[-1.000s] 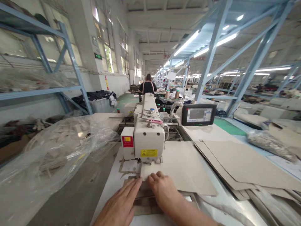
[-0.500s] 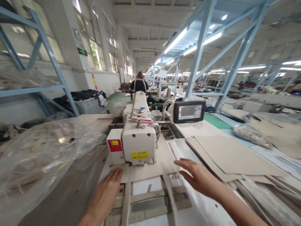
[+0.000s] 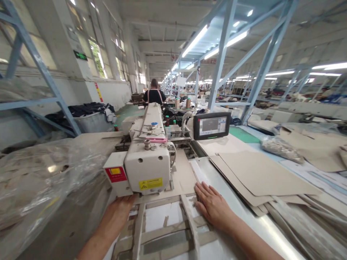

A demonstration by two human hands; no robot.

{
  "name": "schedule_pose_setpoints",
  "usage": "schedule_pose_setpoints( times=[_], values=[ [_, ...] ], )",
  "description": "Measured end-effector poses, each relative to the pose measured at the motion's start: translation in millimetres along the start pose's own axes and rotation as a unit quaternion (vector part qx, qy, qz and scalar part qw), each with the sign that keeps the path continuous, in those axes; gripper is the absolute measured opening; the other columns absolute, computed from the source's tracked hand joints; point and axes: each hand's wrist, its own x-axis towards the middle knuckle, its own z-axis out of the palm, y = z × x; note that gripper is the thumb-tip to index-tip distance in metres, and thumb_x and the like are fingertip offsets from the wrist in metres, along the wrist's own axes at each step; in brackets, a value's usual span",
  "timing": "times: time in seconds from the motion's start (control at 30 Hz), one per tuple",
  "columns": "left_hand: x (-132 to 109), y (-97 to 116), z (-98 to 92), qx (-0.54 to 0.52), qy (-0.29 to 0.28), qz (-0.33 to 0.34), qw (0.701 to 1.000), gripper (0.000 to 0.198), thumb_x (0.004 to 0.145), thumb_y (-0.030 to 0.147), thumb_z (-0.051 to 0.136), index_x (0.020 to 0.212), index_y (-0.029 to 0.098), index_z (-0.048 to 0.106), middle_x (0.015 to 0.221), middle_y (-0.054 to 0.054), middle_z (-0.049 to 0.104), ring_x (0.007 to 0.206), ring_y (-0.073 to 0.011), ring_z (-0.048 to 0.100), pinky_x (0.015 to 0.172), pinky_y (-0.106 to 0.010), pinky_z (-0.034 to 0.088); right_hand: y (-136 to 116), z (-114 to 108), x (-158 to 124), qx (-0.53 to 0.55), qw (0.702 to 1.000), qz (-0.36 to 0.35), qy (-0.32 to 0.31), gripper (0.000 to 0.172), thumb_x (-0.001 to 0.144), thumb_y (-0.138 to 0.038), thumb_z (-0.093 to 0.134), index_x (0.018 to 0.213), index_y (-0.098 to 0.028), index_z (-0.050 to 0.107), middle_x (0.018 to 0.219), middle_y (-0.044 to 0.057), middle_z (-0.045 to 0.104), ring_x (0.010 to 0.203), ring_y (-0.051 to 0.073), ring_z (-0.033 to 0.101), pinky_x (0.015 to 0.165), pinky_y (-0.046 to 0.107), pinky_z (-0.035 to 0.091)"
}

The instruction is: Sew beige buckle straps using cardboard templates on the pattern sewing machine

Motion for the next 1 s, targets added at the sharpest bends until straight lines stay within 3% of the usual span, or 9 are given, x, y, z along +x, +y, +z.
schedule_pose_setpoints(
  times=[0.2, 0.33, 0.43, 0.53, 0.7, 0.77, 0.87, 1.0],
  values=[
    [3, -16, 10.7, -0.042, 0.003, 0.030, 0.999, 0.057, 0.083, -0.001, 0.040, 0.132, 0.018, 0.062, 0.130, -0.012, 0.067, 0.118, -0.0267, 0.065, 0.102, -0.042, 0.053, -8, -7, 3, -0.064, 0.997, 0.028, -0.024, 0.059, 0.099, -0.041, 0.040, 0.152, -0.014, 0.039, 0.158, 0.008, 0.033, 0.148, 0.034, 0.024, 0.119, 0.060, 0.025],
    [-10, -36, 19.9, -0.089, 0.039, 0.096, 0.991, 0.062, 0.088, 0.002, 0.040, 0.140, 0.032, 0.054, 0.141, -0.005, 0.061, 0.127, -0.0230, 0.058, 0.109, -0.045, 0.048, -3, -2, 3, -0.085, 0.996, 0.005, -0.013, 0.058, 0.098, -0.037, 0.040, 0.152, -0.014, 0.038, 0.157, 0.010, 0.034, 0.147, 0.033, 0.027, 0.119, 0.060, 0.025],
    [-19, -48, 23.5, -0.105, 0.060, 0.138, 0.983, 0.061, 0.093, 0.004, 0.038, 0.142, 0.037, 0.052, 0.146, -0.005, 0.056, 0.132, -0.0230, 0.053, 0.112, -0.050, 0.044, 4, 8, 1, -0.093, 0.995, -0.033, 0.025, 0.054, 0.100, -0.039, 0.040, 0.152, -0.023, 0.040, 0.155, 0.010, 0.039, 0.145, 0.034, 0.033, 0.116, 0.064, 0.029],
    [-24, -51, 23.0, -0.111, 0.067, 0.135, 0.982, 0.062, 0.091, 0.002, 0.040, 0.141, 0.037, 0.053, 0.145, -0.003, 0.057, 0.133, -0.0215, 0.052, 0.116, -0.051, 0.040, 9, 16, -1, -0.105, 0.991, -0.057, 0.061, 0.048, 0.099, -0.040, 0.045, 0.147, -0.033, 0.047, 0.153, 0.010, 0.044, 0.141, 0.036, 0.039, 0.112, 0.066, 0.034],
    [-29, -32, 15.4, -0.079, 0.081, 0.116, 0.987, 0.061, 0.088, -0.003, 0.040, 0.138, 0.027, 0.057, 0.142, -0.008, 0.059, 0.132, -0.0236, 0.054, 0.117, -0.052, 0.038, 13, 28, 0, -0.130, 0.983, -0.071, 0.104, 0.046, 0.097, -0.038, 0.047, 0.142, -0.031, 0.054, 0.150, 0.007, 0.048, 0.141, 0.037, 0.039, 0.110, 0.063, 0.040],
    [-32, -20, 11.5, -0.054, 0.071, 0.088, 0.992, 0.056, 0.086, -0.004, 0.041, 0.135, 0.017, 0.058, 0.139, -0.014, 0.060, 0.130, -0.0262, 0.055, 0.116, -0.049, 0.041, 14, 34, 3, -0.142, 0.976, -0.107, 0.124, 0.045, 0.098, -0.036, 0.044, 0.140, -0.025, 0.056, 0.148, 0.008, 0.050, 0.139, 0.034, 0.043, 0.110, 0.058, 0.043],
    [-36, -4, 5.3, -0.014, 0.023, 0.032, 0.999, 0.057, 0.083, -0.005, 0.040, 0.137, 0.007, 0.055, 0.140, -0.021, 0.058, 0.131, -0.0297, 0.055, 0.115, -0.047, 0.042, 14, 42, 7, -0.159, 0.962, -0.157, 0.154, 0.050, 0.100, -0.037, 0.036, 0.136, -0.010, 0.059, 0.141, 0.017, 0.057, 0.128, 0.031, 0.057, 0.105, 0.050, 0.051],
    [-38, 8, -2.2, 0.002, -0.037, 0.015, 0.999, 0.081, 0.077, -0.009, 0.043, 0.152, 0.022, 0.039, 0.148, -0.019, 0.050, 0.138, -0.0323, 0.047, 0.113, -0.048, 0.042, 6, 42, 9, -0.156, 0.958, -0.161, 0.178, 0.055, 0.102, -0.036, 0.029, 0.129, -0.001, 0.061, 0.132, 0.025, 0.061, 0.121, 0.034, 0.061, 0.102, 0.052, 0.052]
  ],
)
